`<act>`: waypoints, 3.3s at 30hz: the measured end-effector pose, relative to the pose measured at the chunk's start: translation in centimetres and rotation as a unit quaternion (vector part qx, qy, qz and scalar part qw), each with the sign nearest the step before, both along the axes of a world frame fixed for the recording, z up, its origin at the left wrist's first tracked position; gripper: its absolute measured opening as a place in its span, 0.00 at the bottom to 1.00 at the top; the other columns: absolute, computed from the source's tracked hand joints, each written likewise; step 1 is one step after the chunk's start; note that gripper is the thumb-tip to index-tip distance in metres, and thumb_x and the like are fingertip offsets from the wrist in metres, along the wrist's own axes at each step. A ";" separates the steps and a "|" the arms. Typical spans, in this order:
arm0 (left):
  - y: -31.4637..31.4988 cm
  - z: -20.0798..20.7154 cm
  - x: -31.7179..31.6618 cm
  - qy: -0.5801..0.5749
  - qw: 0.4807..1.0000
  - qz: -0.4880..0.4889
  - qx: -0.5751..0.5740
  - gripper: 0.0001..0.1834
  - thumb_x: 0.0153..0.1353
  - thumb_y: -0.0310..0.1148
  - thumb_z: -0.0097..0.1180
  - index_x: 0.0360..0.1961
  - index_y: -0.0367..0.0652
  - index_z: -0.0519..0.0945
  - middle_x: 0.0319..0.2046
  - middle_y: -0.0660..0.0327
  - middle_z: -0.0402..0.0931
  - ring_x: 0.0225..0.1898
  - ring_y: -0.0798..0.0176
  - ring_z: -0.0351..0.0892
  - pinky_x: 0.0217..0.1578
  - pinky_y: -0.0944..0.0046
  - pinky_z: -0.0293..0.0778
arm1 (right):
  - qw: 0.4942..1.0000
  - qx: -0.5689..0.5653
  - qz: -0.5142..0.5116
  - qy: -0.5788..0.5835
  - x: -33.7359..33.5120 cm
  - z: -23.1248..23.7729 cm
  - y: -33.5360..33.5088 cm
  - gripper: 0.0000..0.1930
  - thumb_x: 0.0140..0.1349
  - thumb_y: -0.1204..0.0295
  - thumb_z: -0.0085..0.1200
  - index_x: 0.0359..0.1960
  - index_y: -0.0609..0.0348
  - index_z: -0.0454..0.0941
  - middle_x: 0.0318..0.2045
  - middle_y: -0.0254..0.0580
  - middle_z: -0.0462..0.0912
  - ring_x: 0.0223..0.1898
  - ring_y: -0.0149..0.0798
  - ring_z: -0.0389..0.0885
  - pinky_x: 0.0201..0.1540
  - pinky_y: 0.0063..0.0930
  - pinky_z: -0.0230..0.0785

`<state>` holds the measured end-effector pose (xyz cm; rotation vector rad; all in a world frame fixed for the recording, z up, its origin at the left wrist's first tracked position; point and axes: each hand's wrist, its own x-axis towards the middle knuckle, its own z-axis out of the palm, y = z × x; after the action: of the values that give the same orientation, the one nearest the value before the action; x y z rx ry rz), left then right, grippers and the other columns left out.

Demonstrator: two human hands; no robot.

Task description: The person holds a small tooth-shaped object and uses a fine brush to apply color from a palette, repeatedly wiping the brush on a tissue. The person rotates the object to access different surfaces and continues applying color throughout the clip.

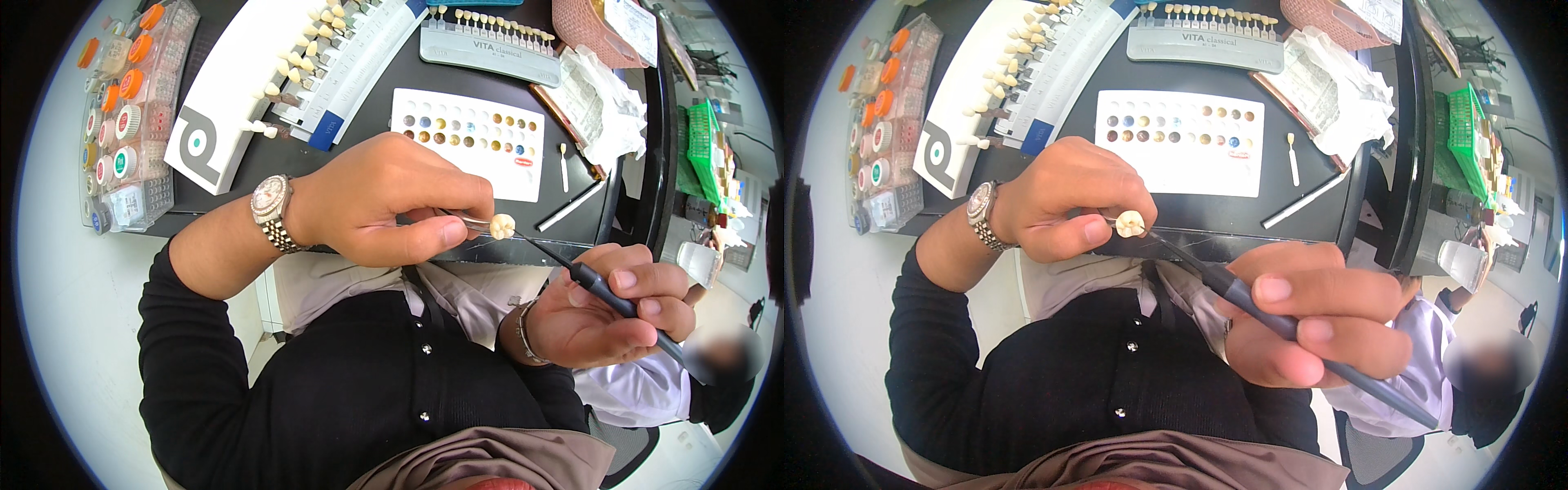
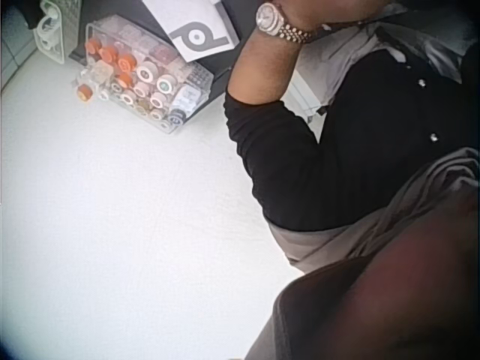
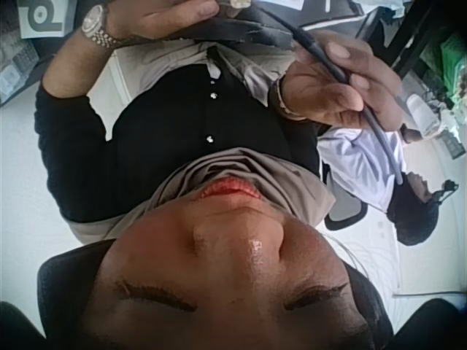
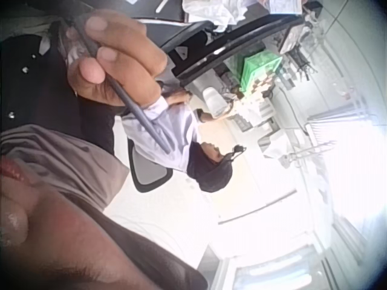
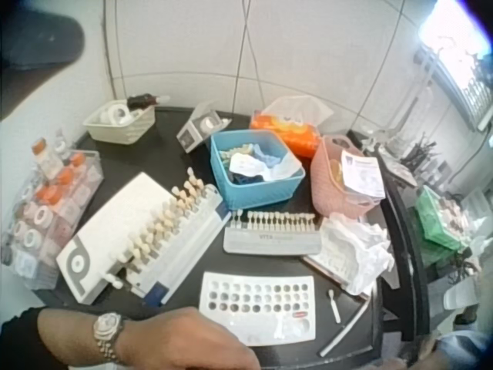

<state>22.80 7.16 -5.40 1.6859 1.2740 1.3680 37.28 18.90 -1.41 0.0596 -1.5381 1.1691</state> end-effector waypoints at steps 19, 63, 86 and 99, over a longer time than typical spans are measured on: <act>0.0 0.0 0.0 0.002 1.000 -0.003 -0.006 0.14 0.53 0.36 0.39 0.27 0.38 0.74 0.20 0.57 0.73 0.19 0.58 0.73 0.22 0.64 0.68 | 0.999 0.012 0.030 0.029 -0.4 -0.3 -0.2 0.15 0.61 0.64 0.47 0.31 0.64 0.58 0.26 0.48 0.68 0.15 0.34 0.69 0.10 0.18 0.66; 0.0 -0.1 0.0 0.002 1.000 -0.002 -0.007 0.13 0.53 0.36 0.40 0.26 0.37 0.74 0.19 0.57 0.72 0.18 0.57 0.72 0.22 0.63 0.68 | 0.996 0.066 -0.002 -0.065 0.0 0.3 0.0 0.13 0.64 0.62 0.42 0.30 0.56 0.56 0.26 0.39 0.61 0.16 0.25 0.56 0.13 0.12 0.48; 0.1 -0.3 0.1 -0.007 1.000 0.003 0.005 0.13 0.53 0.35 0.40 0.26 0.37 0.74 0.19 0.57 0.73 0.18 0.58 0.72 0.21 0.64 0.68 | 0.997 0.010 0.067 0.027 -0.2 -0.2 0.1 0.15 0.60 0.64 0.48 0.31 0.62 0.57 0.28 0.48 0.68 0.15 0.34 0.68 0.11 0.18 0.66; 0.0 -0.3 0.0 0.001 1.000 0.004 0.003 0.13 0.53 0.35 0.40 0.26 0.37 0.74 0.19 0.58 0.72 0.18 0.57 0.72 0.21 0.64 0.68 | 0.998 0.041 -0.011 -0.039 0.1 0.2 0.5 0.12 0.64 0.63 0.42 0.30 0.57 0.57 0.26 0.41 0.62 0.16 0.28 0.58 0.16 0.16 0.56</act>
<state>22.81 7.11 -5.70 1.6883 1.2818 1.3759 37.34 19.36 -1.21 0.0535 -1.6512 1.1019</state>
